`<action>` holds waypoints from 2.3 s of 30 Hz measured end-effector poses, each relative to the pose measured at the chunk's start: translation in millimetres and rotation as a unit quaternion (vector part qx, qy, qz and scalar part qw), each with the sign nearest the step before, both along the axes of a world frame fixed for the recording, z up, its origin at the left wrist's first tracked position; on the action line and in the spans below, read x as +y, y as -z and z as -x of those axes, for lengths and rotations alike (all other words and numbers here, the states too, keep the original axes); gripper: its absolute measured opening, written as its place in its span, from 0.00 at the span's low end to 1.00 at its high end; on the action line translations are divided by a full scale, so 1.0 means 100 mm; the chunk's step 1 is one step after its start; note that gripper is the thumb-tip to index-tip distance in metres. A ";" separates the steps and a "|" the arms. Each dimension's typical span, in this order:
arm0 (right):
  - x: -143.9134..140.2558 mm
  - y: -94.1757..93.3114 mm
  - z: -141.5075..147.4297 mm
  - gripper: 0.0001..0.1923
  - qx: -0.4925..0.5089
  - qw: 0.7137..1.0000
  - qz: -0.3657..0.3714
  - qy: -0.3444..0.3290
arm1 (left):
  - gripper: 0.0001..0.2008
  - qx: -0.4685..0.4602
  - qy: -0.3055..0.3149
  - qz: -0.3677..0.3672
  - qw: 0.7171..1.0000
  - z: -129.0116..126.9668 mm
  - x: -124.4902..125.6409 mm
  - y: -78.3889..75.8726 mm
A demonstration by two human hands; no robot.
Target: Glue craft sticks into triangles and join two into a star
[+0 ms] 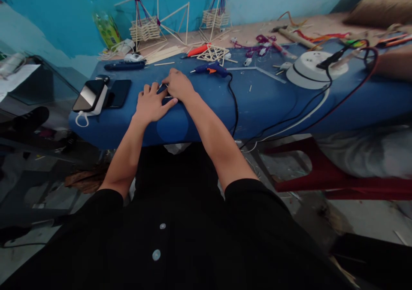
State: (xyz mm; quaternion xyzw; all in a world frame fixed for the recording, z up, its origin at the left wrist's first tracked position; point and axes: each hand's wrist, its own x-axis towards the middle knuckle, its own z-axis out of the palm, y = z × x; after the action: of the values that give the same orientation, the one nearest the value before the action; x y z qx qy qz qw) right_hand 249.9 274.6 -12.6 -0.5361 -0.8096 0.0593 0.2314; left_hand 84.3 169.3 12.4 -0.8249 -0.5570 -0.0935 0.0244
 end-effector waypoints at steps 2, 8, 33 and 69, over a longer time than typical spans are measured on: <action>-0.03 0.00 0.00 0.32 0.004 1.000 -0.002 0.005 | 0.39 -0.001 0.000 0.002 1.000 0.00 0.00 0.01; -0.14 -0.04 0.00 0.29 0.010 1.000 -0.009 0.024 | 0.39 0.007 -0.002 -0.004 1.000 -0.01 0.00 0.01; -0.14 -0.04 0.01 0.29 0.010 0.999 -0.009 0.036 | 0.39 0.006 0.005 0.000 1.000 -0.01 -0.04 -0.04; -0.03 0.08 -0.02 0.27 0.079 0.996 -0.035 0.008 | 0.38 -0.003 0.004 0.003 1.000 0.00 0.04 0.02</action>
State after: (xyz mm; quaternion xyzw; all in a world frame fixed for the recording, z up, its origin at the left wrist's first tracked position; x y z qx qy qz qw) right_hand 252.0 271.3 -20.4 -0.5280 -0.7858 0.0710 0.3141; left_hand 83.8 173.1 10.4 -0.8270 -0.5538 -0.0950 0.0199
